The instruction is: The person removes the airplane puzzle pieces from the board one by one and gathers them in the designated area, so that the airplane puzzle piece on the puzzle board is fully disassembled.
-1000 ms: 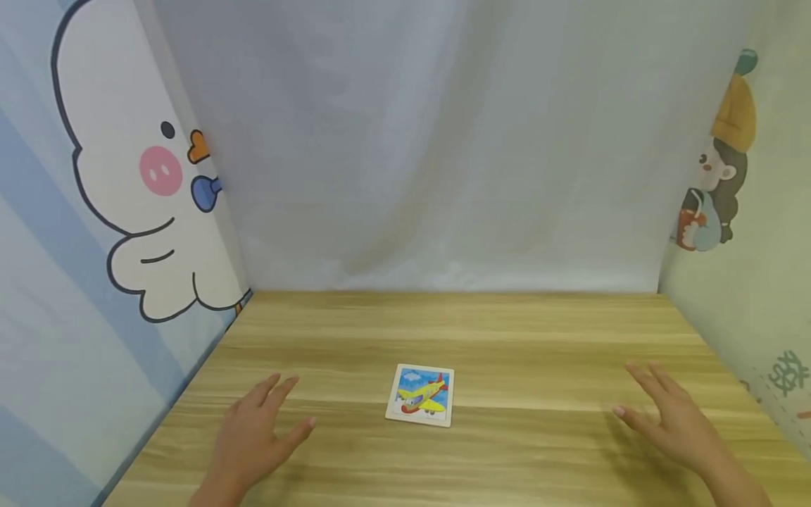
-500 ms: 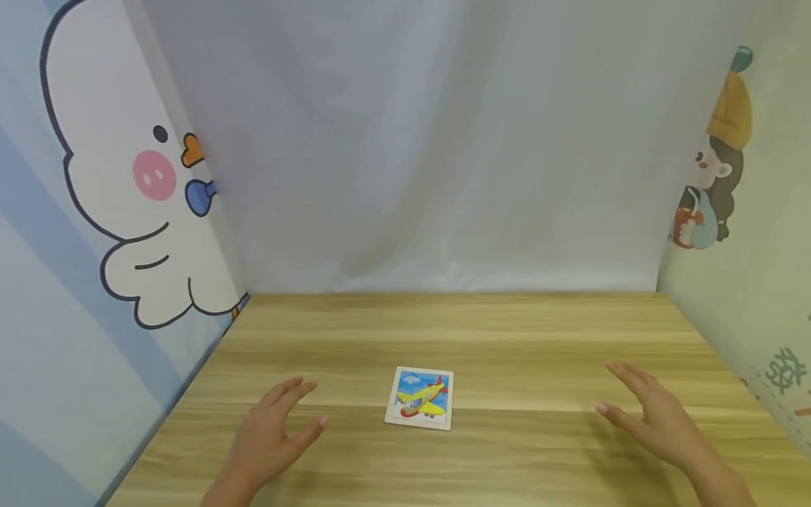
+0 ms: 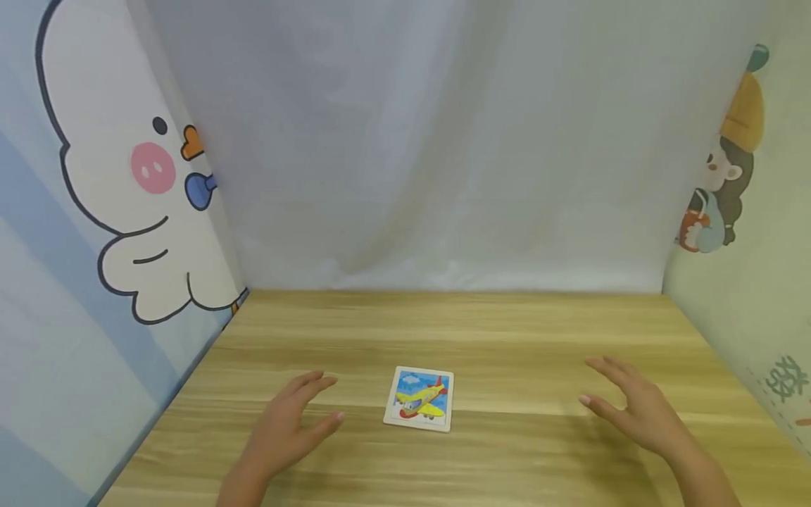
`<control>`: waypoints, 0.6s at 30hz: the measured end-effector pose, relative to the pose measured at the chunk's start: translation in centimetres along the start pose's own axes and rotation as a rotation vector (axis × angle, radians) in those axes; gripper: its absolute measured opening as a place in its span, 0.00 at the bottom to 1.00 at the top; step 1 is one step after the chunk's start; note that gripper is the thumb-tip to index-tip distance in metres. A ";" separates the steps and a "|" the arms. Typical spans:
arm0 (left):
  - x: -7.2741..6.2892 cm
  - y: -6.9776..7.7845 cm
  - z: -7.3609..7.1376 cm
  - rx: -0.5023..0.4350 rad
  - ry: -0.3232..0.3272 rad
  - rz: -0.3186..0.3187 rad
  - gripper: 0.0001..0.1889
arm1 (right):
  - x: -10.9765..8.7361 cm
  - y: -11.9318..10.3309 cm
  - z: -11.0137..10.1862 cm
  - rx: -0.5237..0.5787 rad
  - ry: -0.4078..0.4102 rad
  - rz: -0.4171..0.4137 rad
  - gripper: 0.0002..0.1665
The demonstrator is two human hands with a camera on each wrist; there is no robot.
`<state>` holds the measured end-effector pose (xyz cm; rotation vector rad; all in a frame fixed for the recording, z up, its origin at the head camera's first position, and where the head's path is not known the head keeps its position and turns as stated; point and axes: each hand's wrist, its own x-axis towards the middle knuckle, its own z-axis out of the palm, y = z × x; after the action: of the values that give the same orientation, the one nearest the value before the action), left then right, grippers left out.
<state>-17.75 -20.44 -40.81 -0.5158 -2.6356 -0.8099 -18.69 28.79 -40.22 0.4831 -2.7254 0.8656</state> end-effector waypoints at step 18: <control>1.6 1.4 1.5 -0.008 -0.086 0.018 0.25 | 2.4 -1.9 2.3 0.101 -0.037 -0.034 0.32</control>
<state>-18.87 -18.07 -40.66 -0.5888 -2.7024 -0.8103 -20.45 25.38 -40.34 0.5687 -2.7082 0.9991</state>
